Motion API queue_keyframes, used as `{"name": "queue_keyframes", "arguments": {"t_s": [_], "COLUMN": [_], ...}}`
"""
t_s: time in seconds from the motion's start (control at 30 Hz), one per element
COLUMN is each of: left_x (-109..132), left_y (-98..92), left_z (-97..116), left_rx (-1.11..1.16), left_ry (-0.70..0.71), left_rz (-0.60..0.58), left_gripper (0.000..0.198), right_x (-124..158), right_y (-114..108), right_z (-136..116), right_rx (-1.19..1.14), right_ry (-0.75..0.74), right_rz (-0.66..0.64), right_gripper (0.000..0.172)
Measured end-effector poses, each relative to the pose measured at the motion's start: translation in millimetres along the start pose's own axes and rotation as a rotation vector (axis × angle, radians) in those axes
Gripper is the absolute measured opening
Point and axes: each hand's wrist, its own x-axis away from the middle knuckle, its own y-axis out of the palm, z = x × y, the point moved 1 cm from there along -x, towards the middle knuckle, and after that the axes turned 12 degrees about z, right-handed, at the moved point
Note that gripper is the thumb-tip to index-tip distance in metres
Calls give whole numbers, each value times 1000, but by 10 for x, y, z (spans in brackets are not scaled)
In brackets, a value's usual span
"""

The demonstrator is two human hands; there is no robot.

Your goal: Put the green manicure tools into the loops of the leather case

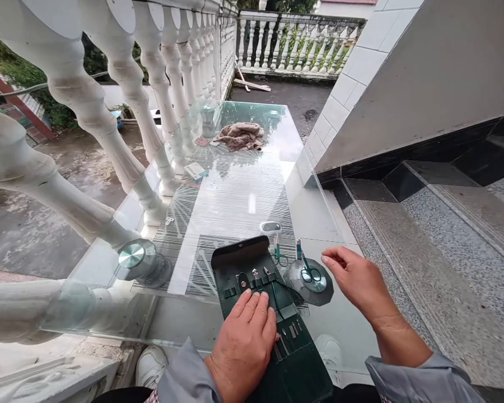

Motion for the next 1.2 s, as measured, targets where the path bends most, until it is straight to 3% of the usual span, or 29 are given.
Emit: {"name": "queue_keyframes", "arguments": {"t_s": [0.1, 0.2, 0.47, 1.03, 1.2], "left_x": [-8, -22, -46, -33, -31], "left_y": [12, 12, 19, 83, 76], "left_z": [-2, -10, -42, 8, 13], "left_rx": [-3, 5, -41, -66, -69], "left_ry": [21, 34, 71, 103, 101], "left_rz": [-1, 1, -59, 22, 30], "left_gripper": [20, 19, 21, 20, 20], "right_x": [66, 155, 248, 337, 218], "right_y": [63, 127, 110, 33, 82], "right_z": [-34, -51, 25, 41, -48], "right_rx": [41, 109, 237, 320, 160], "right_ry": [-102, -205, -393, -366, -367], "right_rz": [-100, -120, -20, -66, 77], "right_gripper": [20, 19, 16, 15, 21]}}
